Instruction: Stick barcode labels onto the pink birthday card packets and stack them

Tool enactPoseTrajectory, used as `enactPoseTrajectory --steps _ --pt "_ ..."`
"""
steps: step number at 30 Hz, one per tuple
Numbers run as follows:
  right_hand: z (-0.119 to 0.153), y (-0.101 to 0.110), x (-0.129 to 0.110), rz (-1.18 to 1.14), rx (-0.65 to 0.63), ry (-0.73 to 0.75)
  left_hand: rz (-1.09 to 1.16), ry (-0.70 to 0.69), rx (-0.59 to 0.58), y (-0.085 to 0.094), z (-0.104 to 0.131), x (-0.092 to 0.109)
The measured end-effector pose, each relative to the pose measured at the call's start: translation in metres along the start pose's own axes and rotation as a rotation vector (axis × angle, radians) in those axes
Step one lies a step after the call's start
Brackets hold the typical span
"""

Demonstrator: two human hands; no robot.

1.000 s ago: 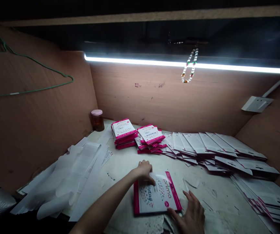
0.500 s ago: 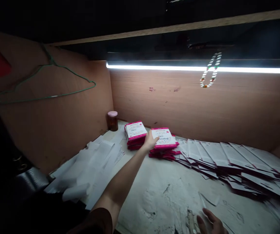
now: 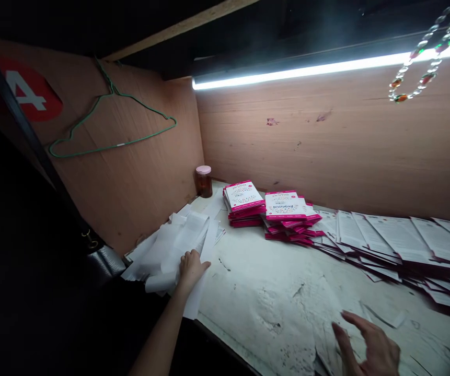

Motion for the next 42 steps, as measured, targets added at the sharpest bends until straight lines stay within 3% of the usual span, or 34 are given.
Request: enactPoseTrajectory --steps 3,5,7,10,12,14,19,22,28,36,40,42 --pt "0.008 -0.015 -0.026 -0.108 -0.152 0.111 0.117 -0.053 -0.052 0.005 0.002 -0.001" --pt "0.015 -0.022 -0.045 -0.227 -0.276 0.089 0.213 -0.112 -0.136 -0.003 0.011 0.007" --pt "0.017 -0.026 -0.064 -0.376 -0.365 -0.005 0.447 -0.206 -0.357 -0.027 0.028 0.024" --pt "0.008 -0.031 -0.081 -0.614 -0.406 -0.223 0.961 -0.257 -0.813 -0.079 0.072 0.063" --pt "0.001 -0.037 -0.08 -0.737 -0.382 -0.385 1.131 -0.22 -0.939 -0.111 0.101 0.086" --pt "-0.005 -0.042 -0.071 -0.84 -0.333 -0.538 1.163 -0.203 -0.969 -0.134 0.123 0.105" --pt "-0.01 -0.042 -0.039 -0.99 -0.297 -0.739 1.158 -0.227 -1.073 -0.154 0.138 0.122" --pt "-0.014 -0.037 -0.032 -1.004 -0.344 -0.743 1.165 -0.235 -1.105 -0.155 0.134 0.122" --pt "-0.019 -0.04 -0.035 -0.972 -0.318 -0.702 1.11 -0.206 -0.956 -0.159 0.127 0.12" --pt "-0.029 -0.049 -0.032 -0.841 -0.413 -0.671 1.086 -0.224 -0.941 -0.154 0.114 0.118" --pt "-0.036 -0.05 -0.025 -0.688 -0.414 -0.644 0.973 -0.236 -0.817 -0.151 0.104 0.116" --pt "-0.043 -0.044 -0.015 -0.558 -0.345 -0.617 0.908 -0.218 -0.759 -0.151 0.101 0.115"
Point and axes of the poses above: each hand's wrist, its own z-axis away from the middle knuckle, its own y-axis out of the back of the hand, x = y × z, the point moved 2 cm from there along -z, towards the middle knuckle, and after that the axes turned 9 degrees about -x, right-handed, at the moved point
